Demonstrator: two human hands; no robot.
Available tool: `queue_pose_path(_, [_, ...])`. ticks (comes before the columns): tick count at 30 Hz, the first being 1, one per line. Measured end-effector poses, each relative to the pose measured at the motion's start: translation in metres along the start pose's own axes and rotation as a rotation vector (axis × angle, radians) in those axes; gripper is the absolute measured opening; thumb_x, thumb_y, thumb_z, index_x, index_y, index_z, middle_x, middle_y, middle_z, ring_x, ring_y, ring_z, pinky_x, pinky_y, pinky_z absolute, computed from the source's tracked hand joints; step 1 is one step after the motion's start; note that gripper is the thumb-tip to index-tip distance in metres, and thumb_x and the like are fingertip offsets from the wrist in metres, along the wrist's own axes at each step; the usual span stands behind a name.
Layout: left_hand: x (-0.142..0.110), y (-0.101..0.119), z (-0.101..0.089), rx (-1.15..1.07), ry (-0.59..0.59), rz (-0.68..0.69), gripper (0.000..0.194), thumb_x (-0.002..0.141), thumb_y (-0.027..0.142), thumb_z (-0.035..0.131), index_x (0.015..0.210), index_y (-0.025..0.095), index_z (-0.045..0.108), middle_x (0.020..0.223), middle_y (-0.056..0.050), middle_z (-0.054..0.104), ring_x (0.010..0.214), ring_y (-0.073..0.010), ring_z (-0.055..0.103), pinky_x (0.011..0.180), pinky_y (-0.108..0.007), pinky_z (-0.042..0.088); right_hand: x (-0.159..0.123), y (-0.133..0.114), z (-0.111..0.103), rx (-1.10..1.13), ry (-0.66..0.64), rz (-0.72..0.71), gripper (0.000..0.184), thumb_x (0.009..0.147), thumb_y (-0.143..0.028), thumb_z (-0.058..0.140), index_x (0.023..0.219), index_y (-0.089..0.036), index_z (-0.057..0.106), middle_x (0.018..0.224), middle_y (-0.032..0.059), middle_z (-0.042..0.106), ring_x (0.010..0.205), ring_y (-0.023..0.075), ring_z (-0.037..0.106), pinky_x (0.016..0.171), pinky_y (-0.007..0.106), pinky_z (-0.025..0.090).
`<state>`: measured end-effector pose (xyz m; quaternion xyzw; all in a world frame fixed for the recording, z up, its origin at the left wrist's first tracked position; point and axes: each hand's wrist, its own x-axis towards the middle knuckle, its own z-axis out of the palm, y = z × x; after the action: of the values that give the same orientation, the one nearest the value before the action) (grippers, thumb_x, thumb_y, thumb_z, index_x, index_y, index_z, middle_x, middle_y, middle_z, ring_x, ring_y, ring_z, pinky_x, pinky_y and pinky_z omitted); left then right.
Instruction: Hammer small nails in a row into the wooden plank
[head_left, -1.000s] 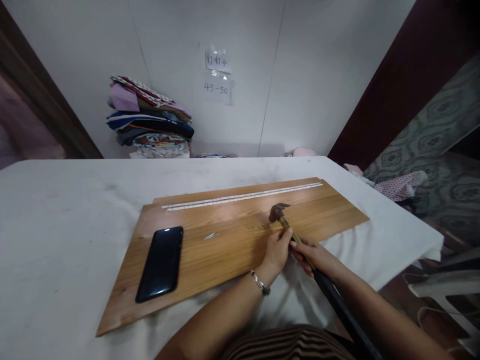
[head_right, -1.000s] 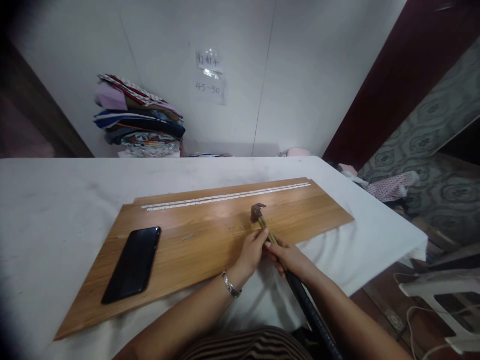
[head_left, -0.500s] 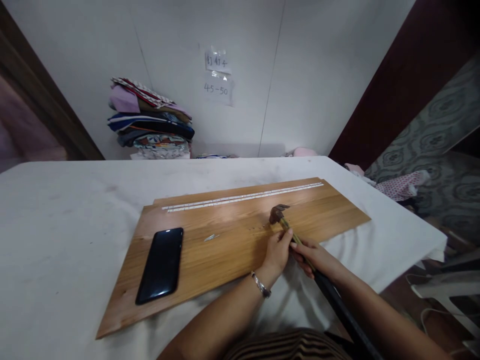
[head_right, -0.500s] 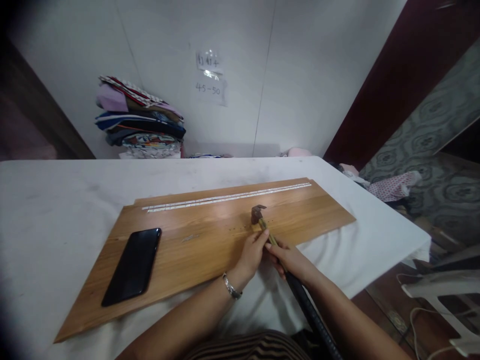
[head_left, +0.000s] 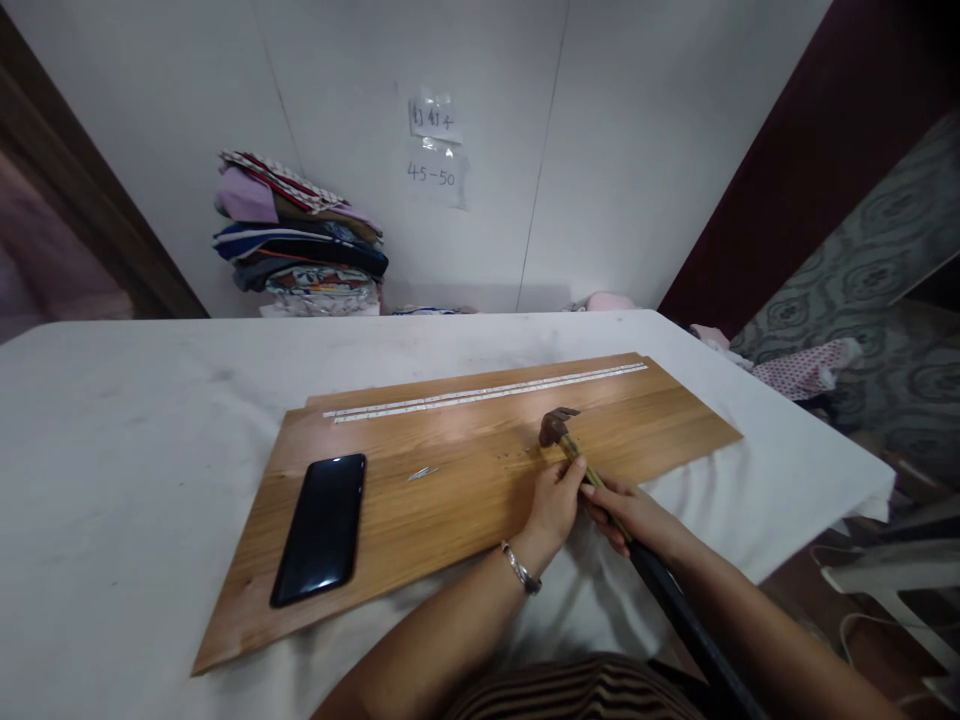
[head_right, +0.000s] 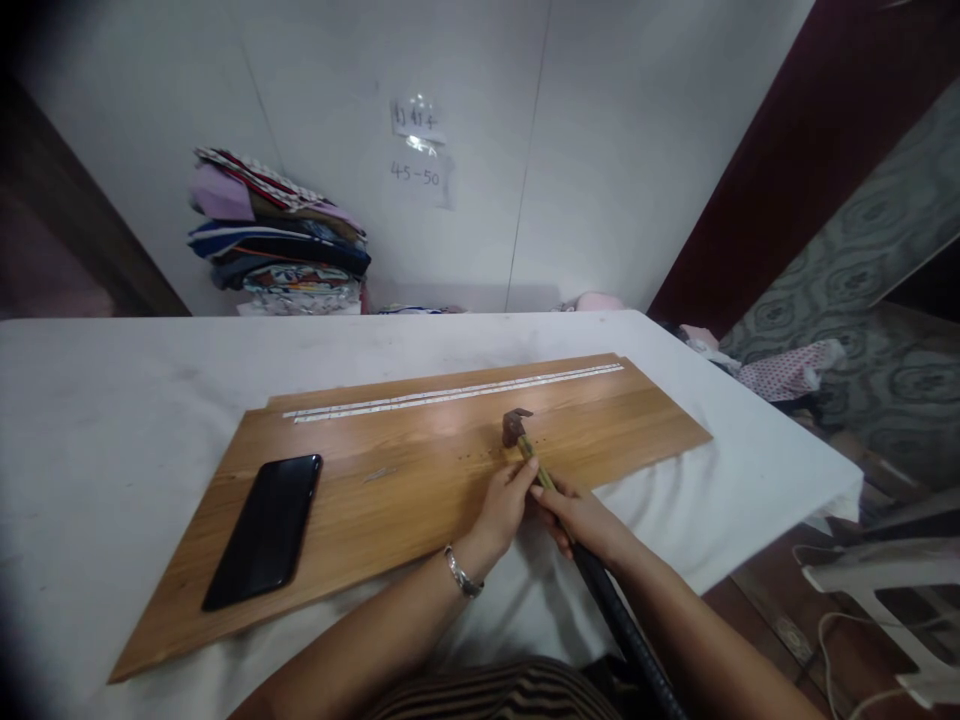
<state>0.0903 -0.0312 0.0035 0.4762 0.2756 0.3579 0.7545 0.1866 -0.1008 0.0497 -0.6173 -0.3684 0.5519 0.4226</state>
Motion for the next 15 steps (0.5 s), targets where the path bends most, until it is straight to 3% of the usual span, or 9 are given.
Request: queue_pose_path(15, [0.0026, -0.0028, -0.0012, 0.021, 0.002, -0.001, 0.043, 0.080, 0.056, 0.057, 0.066, 0.016, 0.061, 0.062, -0.004, 0.062, 0.057, -0.0151, 0.054, 0.056, -0.026, 0.042, 0.0007, -0.0020, 0.0014, 0.009, 0.010, -0.015, 0.043, 0.074, -0.059, 0.065, 0.070, -0.021, 0.045, 0.049, -0.0109, 0.044, 0.028, 0.0033, 0.033, 0.024, 0.016, 0.033])
